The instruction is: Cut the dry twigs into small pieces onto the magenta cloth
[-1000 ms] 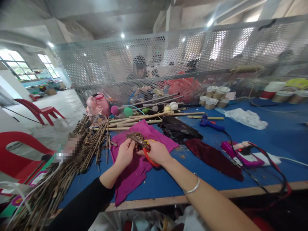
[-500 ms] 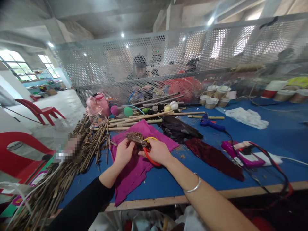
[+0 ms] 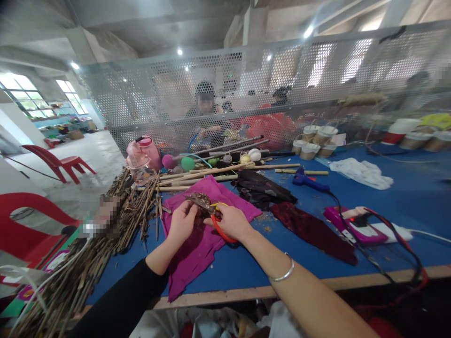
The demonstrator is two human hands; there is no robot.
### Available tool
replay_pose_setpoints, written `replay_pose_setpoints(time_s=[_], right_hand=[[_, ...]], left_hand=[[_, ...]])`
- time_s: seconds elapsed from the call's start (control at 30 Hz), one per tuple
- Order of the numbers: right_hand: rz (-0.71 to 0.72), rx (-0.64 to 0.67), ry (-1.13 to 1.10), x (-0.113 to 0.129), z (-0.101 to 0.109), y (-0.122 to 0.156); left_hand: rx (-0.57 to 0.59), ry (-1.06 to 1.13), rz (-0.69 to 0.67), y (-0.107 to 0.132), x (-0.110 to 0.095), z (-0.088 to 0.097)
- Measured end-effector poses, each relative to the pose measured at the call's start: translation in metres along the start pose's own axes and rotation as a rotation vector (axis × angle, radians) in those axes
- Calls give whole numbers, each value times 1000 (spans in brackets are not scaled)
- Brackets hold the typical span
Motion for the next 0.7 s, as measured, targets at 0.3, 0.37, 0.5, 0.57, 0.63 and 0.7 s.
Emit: replay_pose_setpoints(time_s=[0.3,0.37,0.5,0.57,0.63,0.7], right_hand=[[-5,7,-66,0,-1,0],[1,-17,-93,2,-1,0],[17,-31,-140,6,-1,0],[22,-22,-140,7,-2,0],[39,-16,-136,8,-1,1],[59,-16,-128,9,-1,1]], left_hand=[[54,109,89,1,3,-3],[35,99,82,0,5,-3],[22,53,46,0,6,-3],[23,6,21,0,5,-3],[22,-57,-10,0,3,-1],[19,-119,-37,1,0,0]])
Point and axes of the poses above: each hand's wrist, its own y-axis away from the middle knuckle, its own z-axis out of the back of the hand, x = y × z, the point moved 6 cm from there along -y, towards the middle knuckle, and after that the axes turned 13 degrees about -y, right-handed, at the moved point
